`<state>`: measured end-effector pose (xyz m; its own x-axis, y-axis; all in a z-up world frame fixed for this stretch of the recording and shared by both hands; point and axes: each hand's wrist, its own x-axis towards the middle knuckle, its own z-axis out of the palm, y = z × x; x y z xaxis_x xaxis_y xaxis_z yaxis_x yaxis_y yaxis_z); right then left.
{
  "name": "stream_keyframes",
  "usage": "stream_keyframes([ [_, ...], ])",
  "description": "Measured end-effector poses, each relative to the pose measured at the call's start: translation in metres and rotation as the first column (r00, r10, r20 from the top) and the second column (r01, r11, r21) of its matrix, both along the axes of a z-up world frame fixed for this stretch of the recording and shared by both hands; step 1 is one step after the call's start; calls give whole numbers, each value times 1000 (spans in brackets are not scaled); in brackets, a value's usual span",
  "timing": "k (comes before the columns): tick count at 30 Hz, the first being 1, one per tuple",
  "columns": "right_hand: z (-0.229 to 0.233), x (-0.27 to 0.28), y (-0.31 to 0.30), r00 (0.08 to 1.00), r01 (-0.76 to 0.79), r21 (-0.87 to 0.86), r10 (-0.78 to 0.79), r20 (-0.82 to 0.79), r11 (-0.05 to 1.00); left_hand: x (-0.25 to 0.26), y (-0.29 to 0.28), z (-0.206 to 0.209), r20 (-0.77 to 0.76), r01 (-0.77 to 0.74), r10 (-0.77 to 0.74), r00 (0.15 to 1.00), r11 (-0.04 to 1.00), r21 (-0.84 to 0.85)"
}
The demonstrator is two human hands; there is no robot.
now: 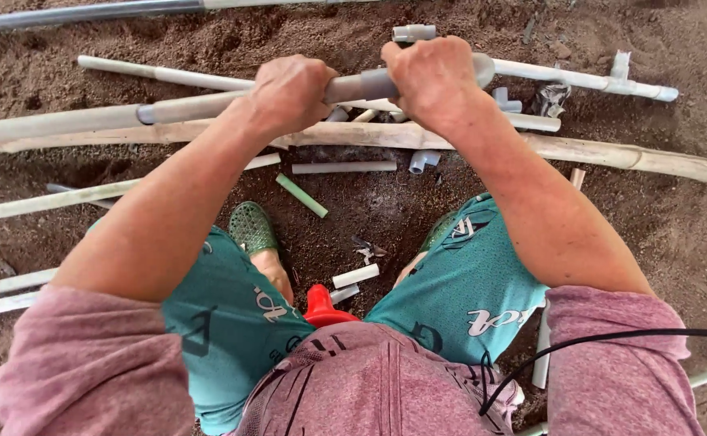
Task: The person sits on the ground and assembles a plumbing system by connecting various PVC pipes and elbow joints. They pick up different pipe segments and fittings from the surrounding area, align them, and push them together to form a continuous structure.
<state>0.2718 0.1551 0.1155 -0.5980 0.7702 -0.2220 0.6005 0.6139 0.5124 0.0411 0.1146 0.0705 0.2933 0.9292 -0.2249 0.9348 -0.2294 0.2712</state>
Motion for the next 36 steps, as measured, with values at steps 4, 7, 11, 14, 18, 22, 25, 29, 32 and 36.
stream_keyframes([
  [4,-9,6,1,986,-56,145,78,-148,988,-1,6,1,89,16,-3,996,989,-147],
  [7,-7,2,3,998,-64,209,61,24,976,1,8,-1,62,-33,40,997,993,-111],
  [11,1,8,6,993,-62,158,46,107,985,6,8,-16,114,-17,9,993,998,66],
  [14,2,9,5,999,-5,48,3,44,999,10,6,-25,96,-1,-16,995,986,167],
  [18,-2,7,4,998,-7,36,5,60,999,4,11,-32,65,16,-23,998,994,106],
  [22,2,-2,-9,992,-115,174,122,-32,978,-10,12,2,92,73,-45,995,942,-328],
  [25,-9,-9,-14,968,-156,187,188,-168,970,-14,1,21,79,24,11,997,905,-424],
  [29,-35,-9,-8,927,-153,377,264,-265,914,-14,-7,18,-26,15,-22,999,965,-261],
  [32,-37,-10,-1,917,-122,277,215,-337,953,-22,-6,-1,-31,-2,-1,1000,994,-109],
  [36,-71,-12,3,831,-111,205,204,-517,973,-30,-9,-28,-85,-77,72,994,996,-54],
])
